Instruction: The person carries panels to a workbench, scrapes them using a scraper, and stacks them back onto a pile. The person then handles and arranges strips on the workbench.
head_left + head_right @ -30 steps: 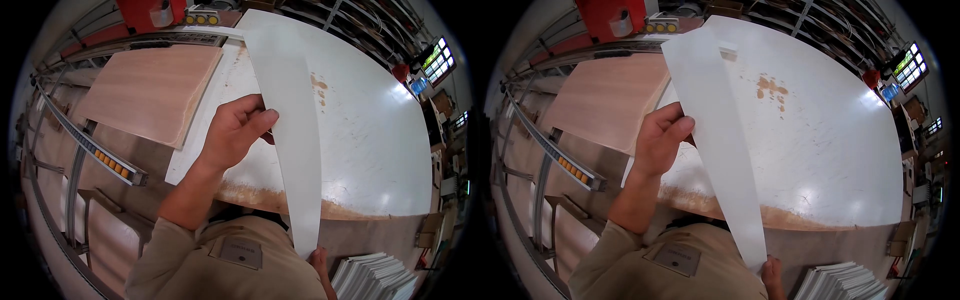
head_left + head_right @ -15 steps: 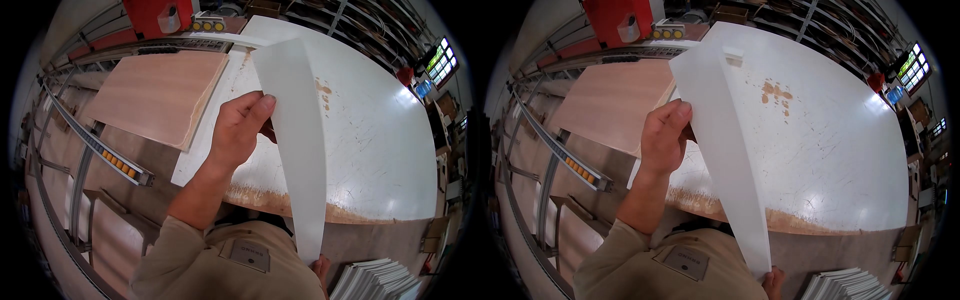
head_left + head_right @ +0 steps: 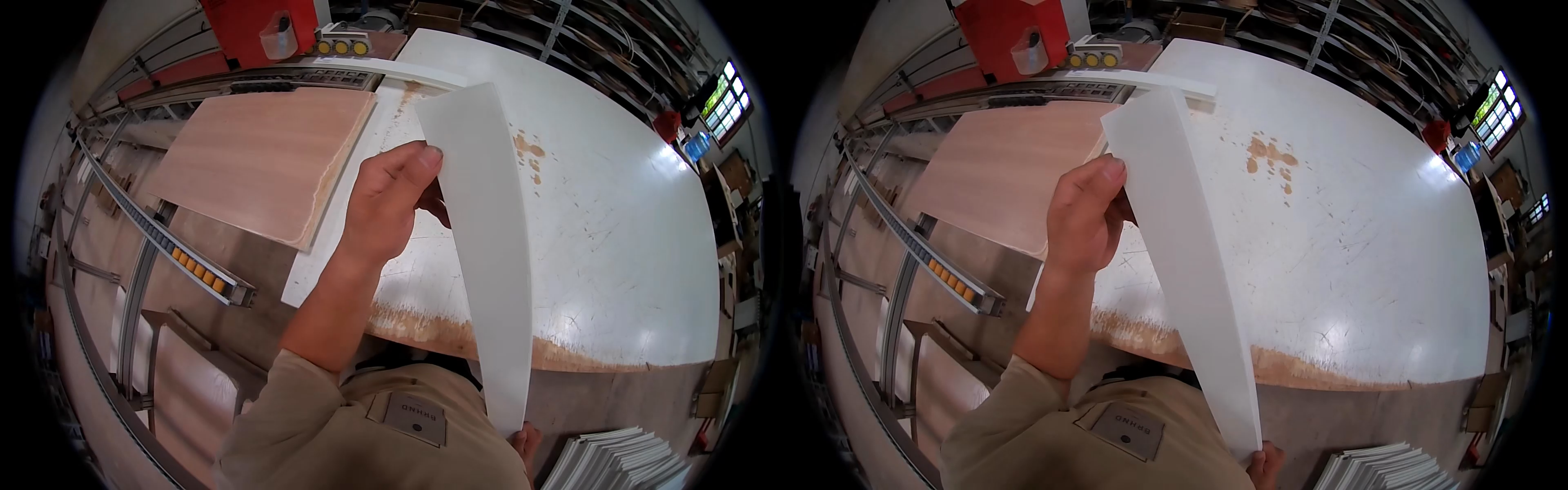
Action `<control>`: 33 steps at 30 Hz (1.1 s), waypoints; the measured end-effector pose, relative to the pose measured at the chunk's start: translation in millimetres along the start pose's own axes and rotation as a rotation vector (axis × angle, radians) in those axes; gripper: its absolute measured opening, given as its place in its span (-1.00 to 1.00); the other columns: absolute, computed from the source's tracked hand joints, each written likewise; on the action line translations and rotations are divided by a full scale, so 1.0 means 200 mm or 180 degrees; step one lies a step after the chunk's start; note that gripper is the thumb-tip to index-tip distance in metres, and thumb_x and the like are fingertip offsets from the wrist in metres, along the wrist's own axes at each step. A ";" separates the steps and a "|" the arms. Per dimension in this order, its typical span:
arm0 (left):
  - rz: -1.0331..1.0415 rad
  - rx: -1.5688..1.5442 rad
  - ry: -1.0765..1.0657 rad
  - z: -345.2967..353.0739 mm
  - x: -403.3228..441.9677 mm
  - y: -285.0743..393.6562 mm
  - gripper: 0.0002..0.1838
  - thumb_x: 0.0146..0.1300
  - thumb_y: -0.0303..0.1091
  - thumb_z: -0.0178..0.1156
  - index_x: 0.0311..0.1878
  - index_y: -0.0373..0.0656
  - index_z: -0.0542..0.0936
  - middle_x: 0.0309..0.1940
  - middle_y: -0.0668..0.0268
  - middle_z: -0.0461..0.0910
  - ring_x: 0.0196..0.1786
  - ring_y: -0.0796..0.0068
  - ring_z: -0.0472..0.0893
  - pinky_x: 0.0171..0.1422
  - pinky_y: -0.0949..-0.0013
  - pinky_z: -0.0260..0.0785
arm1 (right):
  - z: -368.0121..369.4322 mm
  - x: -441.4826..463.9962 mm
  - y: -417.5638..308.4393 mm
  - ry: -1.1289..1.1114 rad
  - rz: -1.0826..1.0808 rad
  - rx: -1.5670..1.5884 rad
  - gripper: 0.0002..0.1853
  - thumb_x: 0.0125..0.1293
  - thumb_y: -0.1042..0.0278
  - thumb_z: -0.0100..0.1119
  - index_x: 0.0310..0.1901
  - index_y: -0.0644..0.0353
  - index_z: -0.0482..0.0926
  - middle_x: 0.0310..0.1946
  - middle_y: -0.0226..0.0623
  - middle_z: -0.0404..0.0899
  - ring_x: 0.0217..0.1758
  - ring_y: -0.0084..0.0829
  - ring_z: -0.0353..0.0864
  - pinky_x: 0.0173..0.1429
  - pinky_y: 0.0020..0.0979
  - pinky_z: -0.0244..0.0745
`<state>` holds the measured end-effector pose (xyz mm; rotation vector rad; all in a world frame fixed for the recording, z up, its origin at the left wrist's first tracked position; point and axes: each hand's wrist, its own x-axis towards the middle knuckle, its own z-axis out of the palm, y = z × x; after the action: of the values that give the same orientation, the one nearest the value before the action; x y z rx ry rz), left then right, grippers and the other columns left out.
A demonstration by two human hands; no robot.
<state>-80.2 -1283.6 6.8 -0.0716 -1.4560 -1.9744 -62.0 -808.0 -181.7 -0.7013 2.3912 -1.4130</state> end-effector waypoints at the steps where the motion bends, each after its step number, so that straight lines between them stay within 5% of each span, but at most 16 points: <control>1: -0.0061 0.0067 -0.0057 0.00 0.00 0.00 -0.60 0.54 -0.20 -0.06 -0.07 -0.42 0.58 -0.28 0.20 0.68 -0.27 0.44 0.70 -0.19 0.43 0.60 | -0.01 0.00 0.00 0.0000 0.0002 0.0001 -0.38 0.52 -0.19 -0.09 -0.50 0.24 0.40 -0.73 -0.34 0.27 -0.61 -0.61 0.19 -0.55 -0.35 0.07; 14: 0.0049 0.0116 -0.0428 -0.07 0.05 -0.07 -0.67 0.38 -0.39 0.16 0.11 -0.41 0.53 -0.17 0.20 0.68 -0.20 0.44 0.70 -0.19 0.34 0.64 | -0.09 0.04 0.07 -0.0006 0.0078 -0.0383 -0.36 0.51 -0.22 -0.10 -0.50 0.27 0.39 -0.69 -0.29 0.27 -0.58 -0.48 0.26 -0.46 -0.31 0.13; 22: -0.1333 0.0007 0.0042 0.07 0.00 -0.32 -0.58 0.26 -0.49 0.28 0.17 -0.39 0.49 -0.10 0.21 0.66 -0.07 0.47 0.66 -0.09 0.35 0.62 | -0.40 0.45 -0.21 -0.0158 0.0093 -0.0993 -0.32 0.51 -0.25 -0.14 -0.46 0.33 0.42 -0.61 -0.40 0.30 -0.46 -0.56 0.24 -0.41 -0.34 0.17; 25: -0.1298 -0.0020 -0.0029 0.14 -0.02 -0.33 -0.59 0.28 -0.52 0.24 0.19 -0.38 0.47 -0.07 0.21 0.65 -0.05 0.49 0.65 -0.07 0.37 0.61 | -0.38 0.58 -0.31 -0.0181 0.0382 -0.0817 -0.33 0.52 -0.23 -0.13 -0.43 0.34 0.46 -0.58 -0.41 0.35 -0.43 -0.57 0.27 -0.37 -0.37 0.20; 27: -0.1192 -0.0114 -0.0048 0.12 -0.01 -0.33 -0.59 0.29 -0.54 0.23 0.20 -0.38 0.46 -0.06 0.20 0.65 -0.05 0.49 0.65 -0.06 0.37 0.61 | -0.36 0.66 -0.32 -0.0238 -0.0007 -0.0630 -0.41 0.53 -0.11 -0.09 -0.46 0.30 0.45 -0.68 -0.29 0.24 -0.56 -0.51 0.23 -0.48 -0.31 0.15; 33: -0.1304 0.0233 -0.0039 0.18 -0.02 -0.30 -0.52 0.24 -0.60 0.26 0.22 -0.35 0.41 -0.02 0.18 0.63 -0.02 0.46 0.65 -0.02 0.40 0.58 | -0.28 0.83 -0.38 -0.0360 -0.0196 -0.0514 -0.43 0.54 -0.10 -0.09 -0.44 0.30 0.44 -0.68 -0.33 0.22 -0.56 -0.56 0.21 -0.49 -0.37 0.11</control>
<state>-120.9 -1241.3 -30.7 0.2676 -1.6498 -2.2382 -208.9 -886.3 -86.0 -0.8774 2.4328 -1.1777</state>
